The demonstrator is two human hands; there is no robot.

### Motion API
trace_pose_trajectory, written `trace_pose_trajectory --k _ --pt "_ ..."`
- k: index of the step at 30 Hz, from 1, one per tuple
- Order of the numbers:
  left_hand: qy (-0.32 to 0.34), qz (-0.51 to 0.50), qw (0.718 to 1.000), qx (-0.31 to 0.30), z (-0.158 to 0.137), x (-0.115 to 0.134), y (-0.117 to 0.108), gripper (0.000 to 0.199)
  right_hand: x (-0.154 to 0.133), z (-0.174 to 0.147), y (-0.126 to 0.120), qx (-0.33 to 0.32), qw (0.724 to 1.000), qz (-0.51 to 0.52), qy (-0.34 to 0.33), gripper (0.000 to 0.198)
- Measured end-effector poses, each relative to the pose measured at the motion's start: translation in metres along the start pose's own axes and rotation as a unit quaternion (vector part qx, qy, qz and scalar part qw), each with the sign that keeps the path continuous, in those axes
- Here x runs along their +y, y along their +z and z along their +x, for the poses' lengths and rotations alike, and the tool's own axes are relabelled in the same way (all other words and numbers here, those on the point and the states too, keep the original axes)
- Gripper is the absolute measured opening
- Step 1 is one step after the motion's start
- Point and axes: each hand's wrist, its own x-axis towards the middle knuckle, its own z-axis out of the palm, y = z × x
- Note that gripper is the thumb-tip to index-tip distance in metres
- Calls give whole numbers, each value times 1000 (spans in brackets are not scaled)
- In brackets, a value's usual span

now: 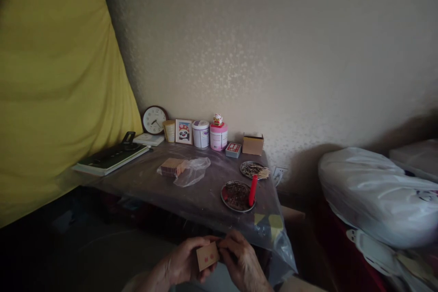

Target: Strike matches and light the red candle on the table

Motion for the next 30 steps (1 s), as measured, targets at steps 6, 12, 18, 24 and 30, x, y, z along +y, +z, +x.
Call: trace_pose_trajectory --k 6,12,18,24,30 --pt "-4 3 1000 10 0 1 -1 44 -3 0 -2 -12 1000 7 -8 18" --pt "-11 -7 1000 8 1 0 -2 45 -2 0 -3 -13 1000 2 -11 18" --pt "-12 -6 1000 8 1 0 -3 45 -4 1 -4 -19 1000 0 -16 16" --pt "-13 -10 1000 -2 2 1 -5 43 -3 -1 -4 -33 999 1 -13 16" --pt "-19 -14 1000 -2 2 1 -5 42 -1 -2 -2 -38 999 -5 -11 16"
